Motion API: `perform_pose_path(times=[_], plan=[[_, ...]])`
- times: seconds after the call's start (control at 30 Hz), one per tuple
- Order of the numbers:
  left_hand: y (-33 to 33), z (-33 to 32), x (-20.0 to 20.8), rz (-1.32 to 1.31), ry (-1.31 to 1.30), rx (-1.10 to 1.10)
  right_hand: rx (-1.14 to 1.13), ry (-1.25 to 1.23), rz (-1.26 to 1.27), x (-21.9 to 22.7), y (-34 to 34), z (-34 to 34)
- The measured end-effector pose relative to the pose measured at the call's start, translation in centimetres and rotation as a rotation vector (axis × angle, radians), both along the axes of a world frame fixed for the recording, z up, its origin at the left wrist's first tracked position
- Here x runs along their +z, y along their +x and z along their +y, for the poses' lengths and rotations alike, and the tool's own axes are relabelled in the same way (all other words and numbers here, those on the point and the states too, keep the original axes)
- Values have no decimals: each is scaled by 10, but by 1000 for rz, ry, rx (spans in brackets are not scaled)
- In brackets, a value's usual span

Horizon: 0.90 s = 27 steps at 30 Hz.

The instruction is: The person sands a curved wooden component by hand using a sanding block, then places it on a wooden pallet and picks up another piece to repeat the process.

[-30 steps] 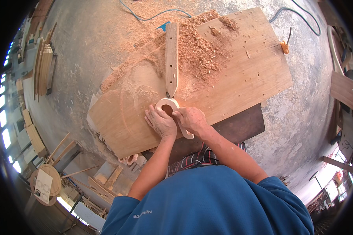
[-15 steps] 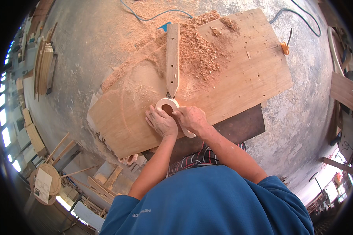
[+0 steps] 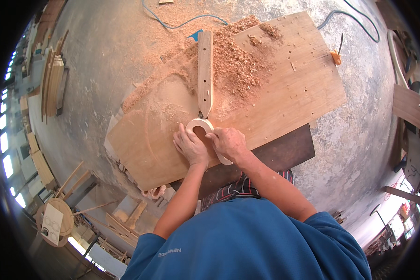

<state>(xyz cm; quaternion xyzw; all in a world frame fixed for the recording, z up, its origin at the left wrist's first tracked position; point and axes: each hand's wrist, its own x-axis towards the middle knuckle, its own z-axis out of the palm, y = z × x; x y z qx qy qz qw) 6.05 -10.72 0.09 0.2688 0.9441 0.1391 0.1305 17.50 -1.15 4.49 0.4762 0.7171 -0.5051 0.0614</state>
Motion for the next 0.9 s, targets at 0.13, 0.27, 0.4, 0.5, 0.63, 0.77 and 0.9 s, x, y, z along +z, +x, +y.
perform_pose_path(times=[0.13,0.27,0.4,0.5,0.63,0.77,0.9], plan=[[-25,7,0,0,29,-206,2,-4,-7,1,0,0],[-41,20,-5,161,30,-395,7,-1,-24,1,-2,0],[-42,24,-11,169,71,-357,-17,45,-14,1,-4,-4],[-40,25,-11,186,49,-349,-71,122,-28,4,-5,-15],[-37,27,-8,164,29,-343,-213,338,7,-11,-12,-54],[-35,27,-8,143,0,-307,-183,571,90,-21,-10,-69],[-34,27,-8,138,-26,-316,-152,637,98,-24,-8,-69]])
